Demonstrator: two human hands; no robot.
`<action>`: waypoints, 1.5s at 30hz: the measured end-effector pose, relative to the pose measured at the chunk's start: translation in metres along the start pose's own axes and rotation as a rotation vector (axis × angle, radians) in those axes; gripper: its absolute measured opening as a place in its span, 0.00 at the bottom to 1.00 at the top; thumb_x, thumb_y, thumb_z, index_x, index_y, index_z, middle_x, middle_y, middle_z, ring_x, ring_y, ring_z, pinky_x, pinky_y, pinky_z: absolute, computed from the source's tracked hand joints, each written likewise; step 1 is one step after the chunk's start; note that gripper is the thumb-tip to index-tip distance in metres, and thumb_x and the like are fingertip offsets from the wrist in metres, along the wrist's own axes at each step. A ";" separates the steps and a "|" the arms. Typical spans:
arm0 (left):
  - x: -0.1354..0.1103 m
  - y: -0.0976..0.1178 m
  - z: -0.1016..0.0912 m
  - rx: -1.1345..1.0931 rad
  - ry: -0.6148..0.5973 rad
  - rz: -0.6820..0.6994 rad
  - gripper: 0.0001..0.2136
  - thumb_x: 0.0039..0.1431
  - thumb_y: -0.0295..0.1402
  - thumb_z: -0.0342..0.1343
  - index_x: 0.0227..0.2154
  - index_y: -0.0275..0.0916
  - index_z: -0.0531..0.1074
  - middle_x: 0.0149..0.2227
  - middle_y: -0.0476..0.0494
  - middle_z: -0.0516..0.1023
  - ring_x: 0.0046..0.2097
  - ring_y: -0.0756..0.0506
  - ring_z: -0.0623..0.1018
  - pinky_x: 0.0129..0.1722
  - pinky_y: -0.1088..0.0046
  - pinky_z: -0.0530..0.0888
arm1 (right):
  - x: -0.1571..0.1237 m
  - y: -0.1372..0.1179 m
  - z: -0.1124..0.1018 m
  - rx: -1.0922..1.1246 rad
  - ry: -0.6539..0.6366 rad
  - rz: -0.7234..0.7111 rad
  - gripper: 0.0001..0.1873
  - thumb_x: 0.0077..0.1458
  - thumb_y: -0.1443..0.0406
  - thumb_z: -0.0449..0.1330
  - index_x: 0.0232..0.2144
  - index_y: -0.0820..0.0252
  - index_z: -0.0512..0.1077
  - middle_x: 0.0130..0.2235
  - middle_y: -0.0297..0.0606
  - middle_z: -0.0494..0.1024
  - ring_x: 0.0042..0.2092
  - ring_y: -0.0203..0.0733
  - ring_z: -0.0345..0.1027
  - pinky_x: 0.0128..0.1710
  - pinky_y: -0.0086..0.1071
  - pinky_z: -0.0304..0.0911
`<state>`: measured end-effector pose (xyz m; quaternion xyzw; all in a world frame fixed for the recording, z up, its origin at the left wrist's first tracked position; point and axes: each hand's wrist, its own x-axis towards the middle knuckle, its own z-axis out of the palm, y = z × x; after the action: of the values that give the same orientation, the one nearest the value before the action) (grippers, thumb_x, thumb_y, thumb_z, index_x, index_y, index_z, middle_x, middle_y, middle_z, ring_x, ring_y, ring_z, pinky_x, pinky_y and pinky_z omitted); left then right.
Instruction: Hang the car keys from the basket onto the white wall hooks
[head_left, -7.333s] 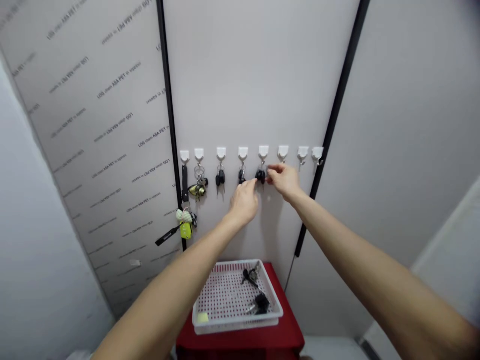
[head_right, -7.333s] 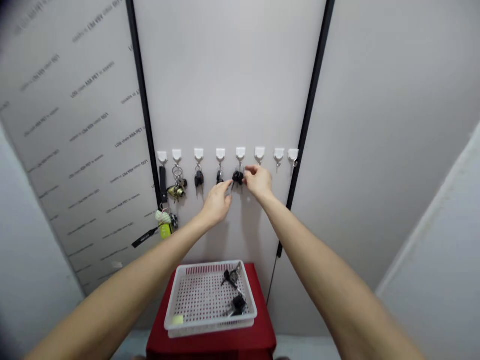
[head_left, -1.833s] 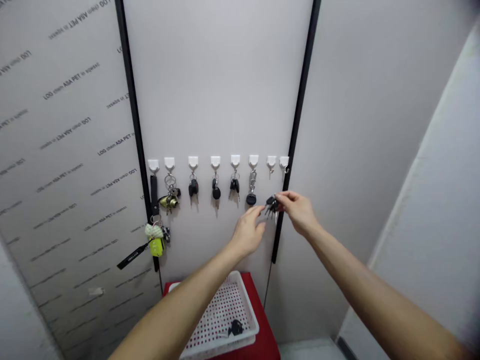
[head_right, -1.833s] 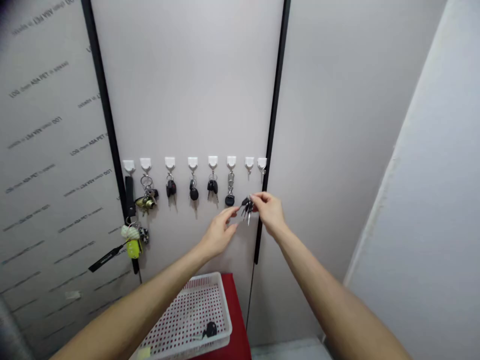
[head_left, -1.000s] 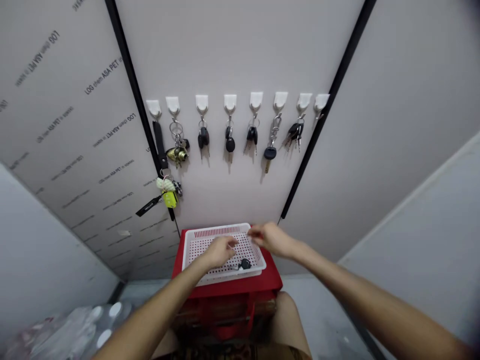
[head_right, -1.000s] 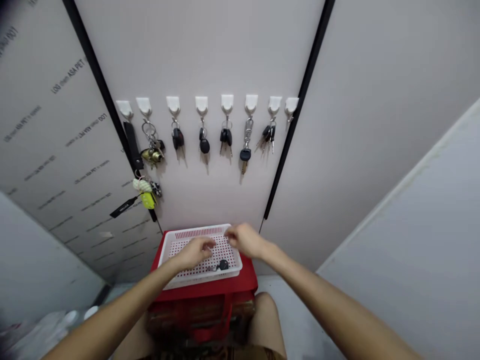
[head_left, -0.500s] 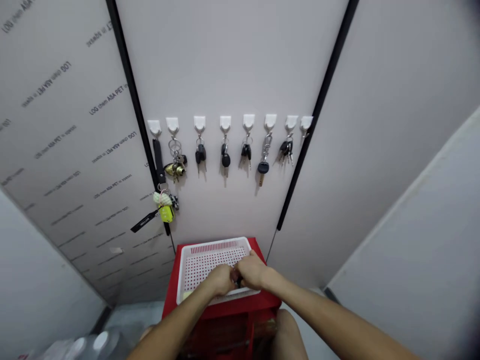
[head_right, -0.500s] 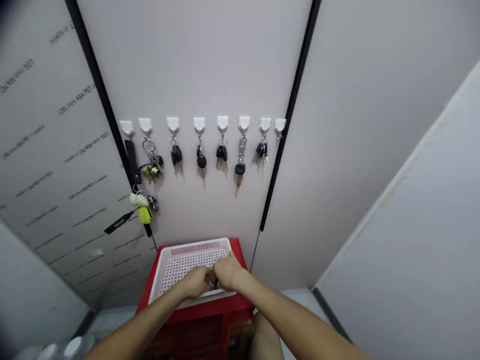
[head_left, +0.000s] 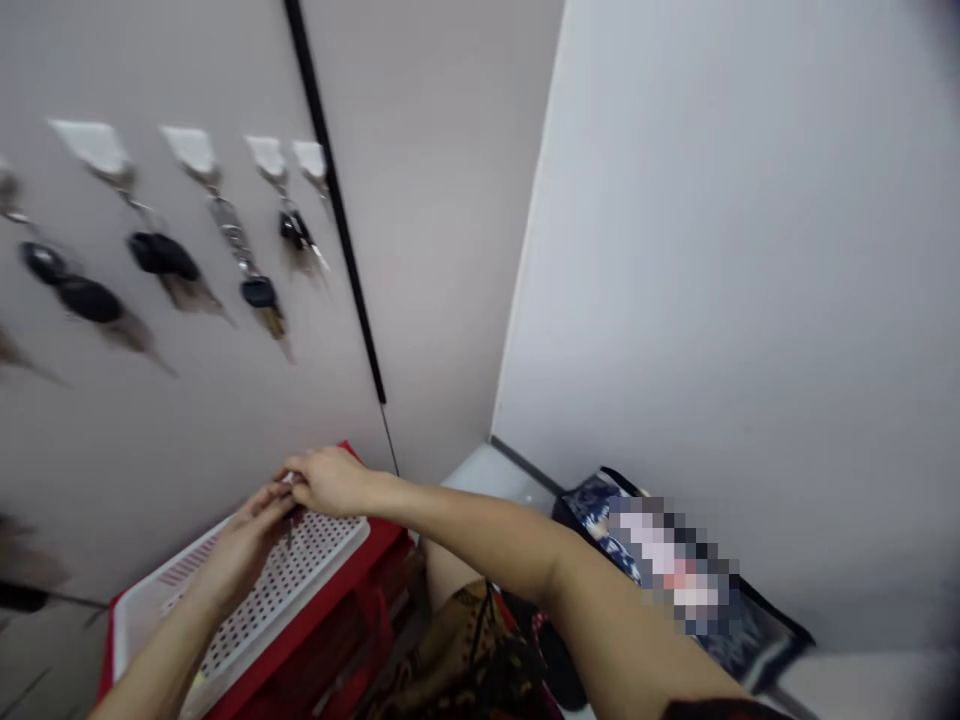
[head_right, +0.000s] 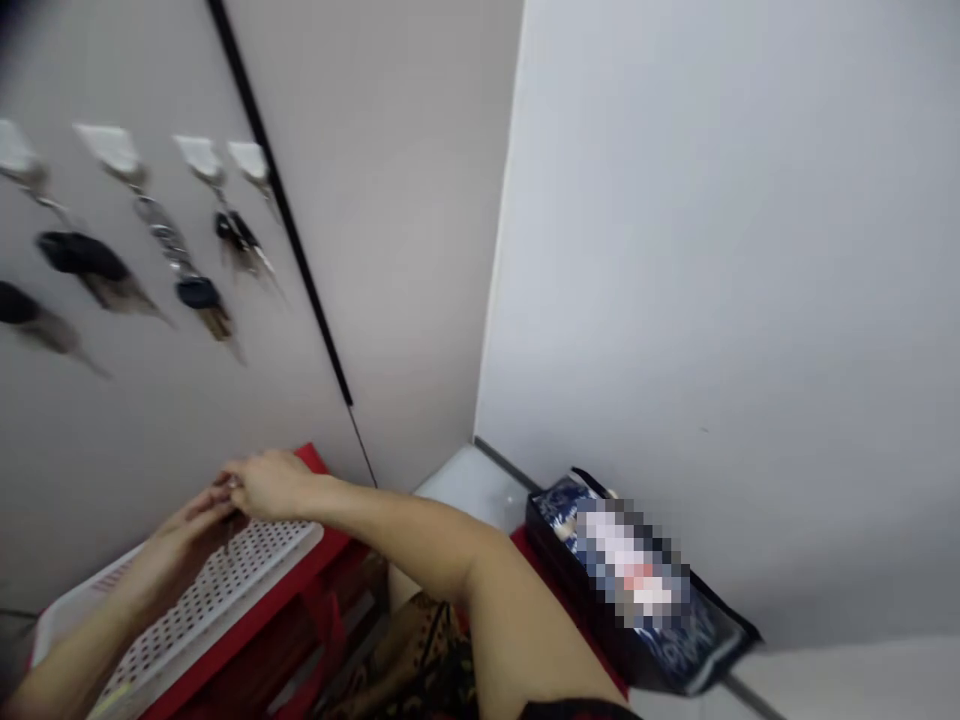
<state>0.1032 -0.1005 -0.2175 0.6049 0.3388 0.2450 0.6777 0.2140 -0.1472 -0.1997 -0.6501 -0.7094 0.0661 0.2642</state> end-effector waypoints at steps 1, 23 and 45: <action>0.001 0.006 0.006 -0.041 0.011 0.003 0.09 0.33 0.34 0.55 0.23 0.41 0.66 0.28 0.55 0.71 0.33 0.52 0.69 0.32 0.78 0.66 | 0.000 0.002 -0.007 0.047 0.058 0.003 0.14 0.43 0.70 0.46 0.35 0.60 0.63 0.33 0.35 0.71 0.34 0.34 0.62 0.31 0.25 0.56; 0.055 0.167 0.135 0.041 0.011 0.508 0.17 0.44 0.24 0.44 0.41 0.37 0.56 0.31 0.47 0.67 0.26 0.56 0.69 0.23 0.83 0.64 | 0.047 0.053 -0.208 0.384 0.731 0.168 0.07 0.39 0.71 0.50 0.24 0.65 0.66 0.21 0.32 0.69 0.20 0.26 0.60 0.23 0.23 0.59; 0.076 0.184 0.103 0.332 0.168 0.484 0.20 0.42 0.23 0.45 0.43 0.33 0.57 0.42 0.39 0.65 0.38 0.50 0.68 0.33 0.77 0.64 | 0.091 0.029 -0.221 -0.089 0.748 0.265 0.15 0.40 0.70 0.46 0.30 0.64 0.68 0.28 0.38 0.72 0.30 0.34 0.64 0.33 0.26 0.57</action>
<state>0.2445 -0.0842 -0.0443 0.7482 0.2750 0.3901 0.4609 0.3402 -0.1115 0.0020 -0.7261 -0.4764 -0.1725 0.4648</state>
